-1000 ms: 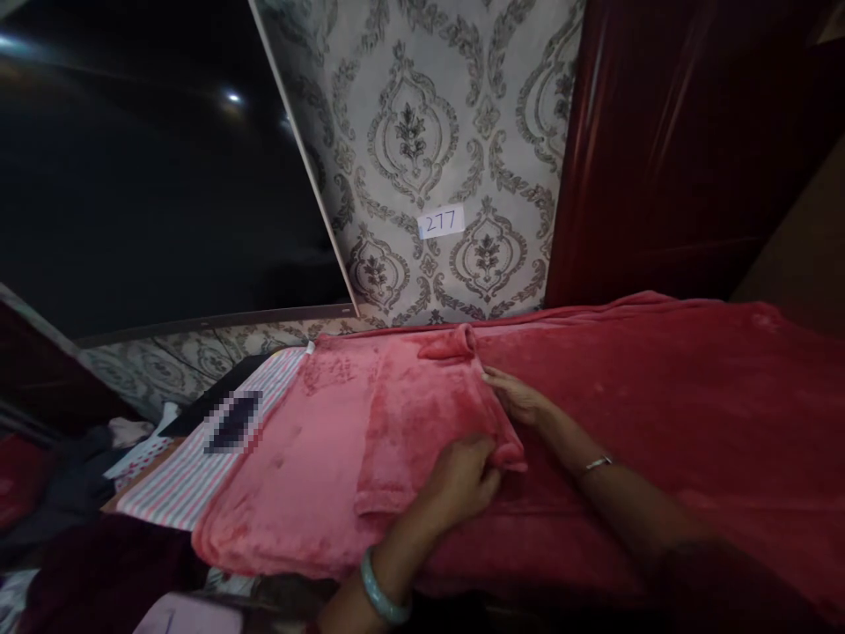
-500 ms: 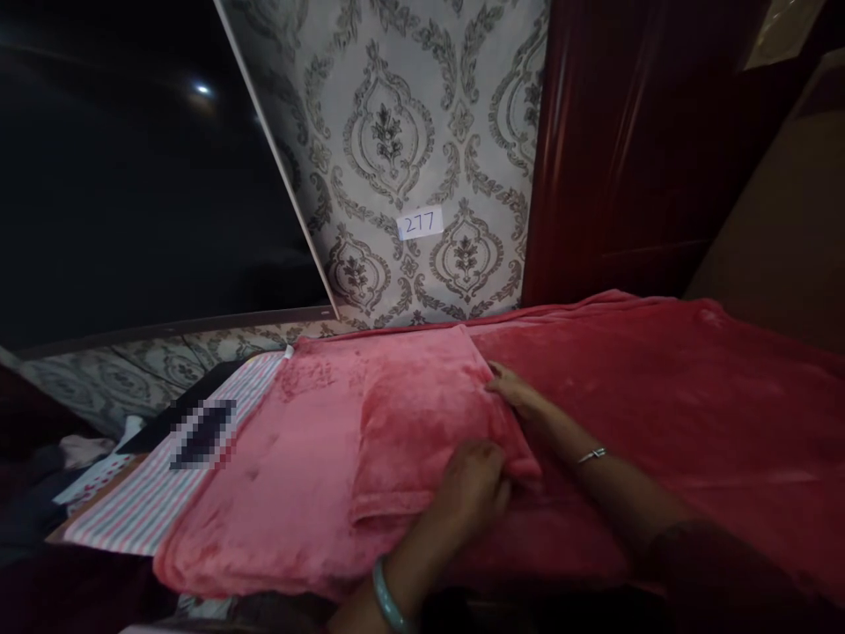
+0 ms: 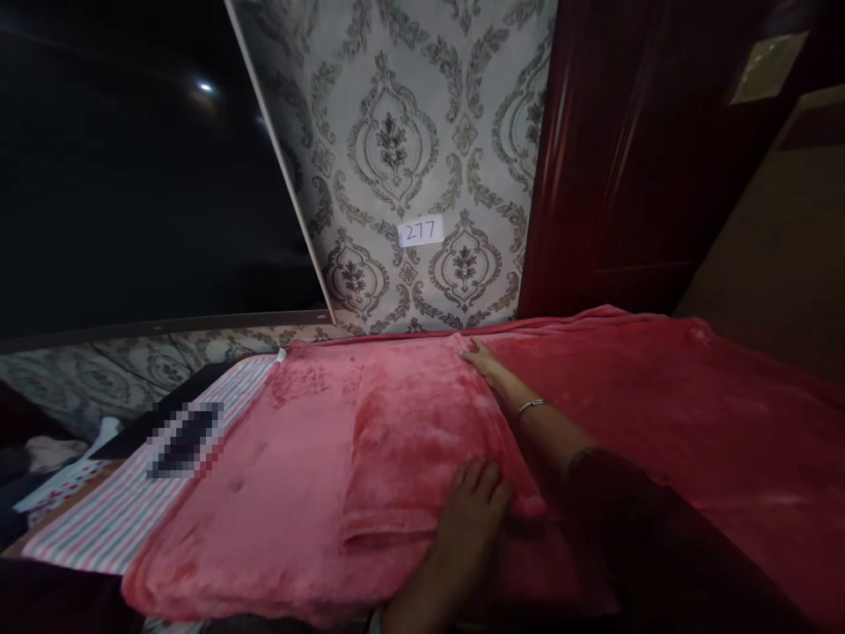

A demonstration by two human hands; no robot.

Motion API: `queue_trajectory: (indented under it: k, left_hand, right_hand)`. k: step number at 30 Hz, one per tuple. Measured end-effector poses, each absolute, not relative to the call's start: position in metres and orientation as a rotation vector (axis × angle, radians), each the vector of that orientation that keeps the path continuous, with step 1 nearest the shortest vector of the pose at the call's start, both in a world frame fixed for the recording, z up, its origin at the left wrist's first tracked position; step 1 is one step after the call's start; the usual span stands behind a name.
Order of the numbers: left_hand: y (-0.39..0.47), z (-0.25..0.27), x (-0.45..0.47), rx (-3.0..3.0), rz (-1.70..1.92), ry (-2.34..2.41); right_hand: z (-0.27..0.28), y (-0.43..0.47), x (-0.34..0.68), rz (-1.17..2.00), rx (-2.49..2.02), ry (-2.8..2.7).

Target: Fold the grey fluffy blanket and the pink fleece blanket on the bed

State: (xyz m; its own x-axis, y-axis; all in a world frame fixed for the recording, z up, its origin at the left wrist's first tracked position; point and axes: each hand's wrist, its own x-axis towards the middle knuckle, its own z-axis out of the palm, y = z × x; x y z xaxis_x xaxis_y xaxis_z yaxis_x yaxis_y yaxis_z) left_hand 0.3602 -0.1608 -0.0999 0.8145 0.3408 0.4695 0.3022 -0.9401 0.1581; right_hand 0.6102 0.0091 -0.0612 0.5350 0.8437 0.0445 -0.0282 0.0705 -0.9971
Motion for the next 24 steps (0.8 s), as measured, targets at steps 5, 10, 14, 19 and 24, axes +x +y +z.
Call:
queue_trajectory:
  k: [5, 10, 14, 19, 24]
  left_hand:
    - [-0.161, -0.11, 0.36, 2.874, 0.939, 0.515]
    - [-0.157, -0.116, 0.36, 2.841, 0.97, 0.481]
    - [-0.158, -0.109, 0.358, 2.789, 0.975, 0.454]
    - [-0.159, -0.098, 0.36, 2.857, 0.765, 0.47]
    - [-0.156, -0.094, 0.362, 2.854, 0.792, 0.432]
  right_hand:
    - [-0.067, 0.017, 0.62, 0.615, -1.385, -0.779]
    - [-0.08, 0.01, 0.625, 0.526, -1.438, -0.751]
    - [-0.075, 0.006, 0.624, 0.562, -1.459, -0.773]
    - [-0.067, -0.013, 0.629, 0.662, -1.448, -0.801]
    - [-0.072, -0.048, 0.624, 0.722, -1.426, -0.87]
